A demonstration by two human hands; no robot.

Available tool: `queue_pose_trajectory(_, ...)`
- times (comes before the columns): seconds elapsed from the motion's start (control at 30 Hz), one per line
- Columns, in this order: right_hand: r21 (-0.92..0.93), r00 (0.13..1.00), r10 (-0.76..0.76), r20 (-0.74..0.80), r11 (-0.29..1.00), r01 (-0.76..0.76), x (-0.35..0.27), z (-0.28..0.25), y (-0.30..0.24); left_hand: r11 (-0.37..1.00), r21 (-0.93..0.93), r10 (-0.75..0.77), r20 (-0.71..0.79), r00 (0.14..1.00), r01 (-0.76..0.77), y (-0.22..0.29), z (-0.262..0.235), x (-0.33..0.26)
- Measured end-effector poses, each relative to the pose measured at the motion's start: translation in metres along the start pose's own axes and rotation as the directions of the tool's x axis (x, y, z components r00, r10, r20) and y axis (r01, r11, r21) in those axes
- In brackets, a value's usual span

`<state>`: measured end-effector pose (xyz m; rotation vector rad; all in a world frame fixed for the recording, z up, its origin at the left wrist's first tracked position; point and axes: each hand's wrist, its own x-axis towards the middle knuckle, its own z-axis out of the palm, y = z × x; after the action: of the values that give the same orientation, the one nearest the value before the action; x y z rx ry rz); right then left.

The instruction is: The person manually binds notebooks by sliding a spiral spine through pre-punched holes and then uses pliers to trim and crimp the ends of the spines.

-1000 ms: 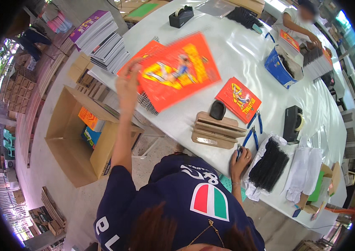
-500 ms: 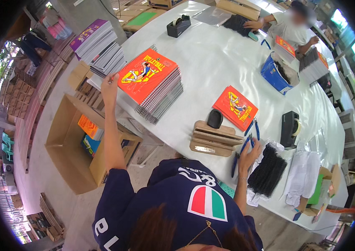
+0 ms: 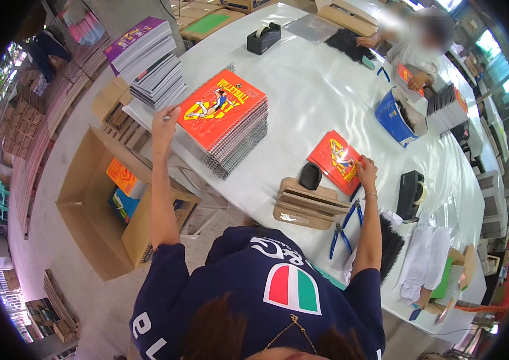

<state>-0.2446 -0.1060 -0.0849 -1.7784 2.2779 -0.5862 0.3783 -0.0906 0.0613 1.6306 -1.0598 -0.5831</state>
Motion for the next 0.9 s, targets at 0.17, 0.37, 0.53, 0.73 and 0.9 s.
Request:
queue_pose_trajectory(0.17, -0.103, 0.993, 0.112, 0.049, 0.989, -0.106, 0.024, 0.009, 0.019, 0.997, -0.058, -0.047, 0.050, 0.998, 0.050, 0.000, 0.002, -0.001)
queue_pose_trajectory(0.37, 0.001, 0.980, 0.178, -0.085, 0.984, -0.178, 0.020, -0.001, 0.011, 0.951, 0.207, 0.277, -0.234, 0.932, -0.230, 0.008, -0.001, -0.014)
queue_pose_trajectory(0.53, 0.316, 0.966, 0.073, -0.247, 0.949, 0.009, -0.005, -0.046, -0.009, 0.883, 0.246, 0.465, -0.340, 0.817, -0.400, 0.087, 0.003, -0.071)
queue_pose_trajectory(0.73, 0.705, 0.951, 0.093, -0.296, 0.692, 0.152, -0.087, -0.126, -0.039, 0.808, 0.184, 0.585, -0.129, 0.801, -0.560, 0.092, 0.056, -0.145)
queue_pose_trajectory(0.9, 0.831, 0.963, 0.043, -0.267, 0.517, 0.207, -0.145, -0.160, -0.030, 0.850, -0.075, 0.527, 0.133, 0.839, -0.522, 0.090, 0.110, -0.196)
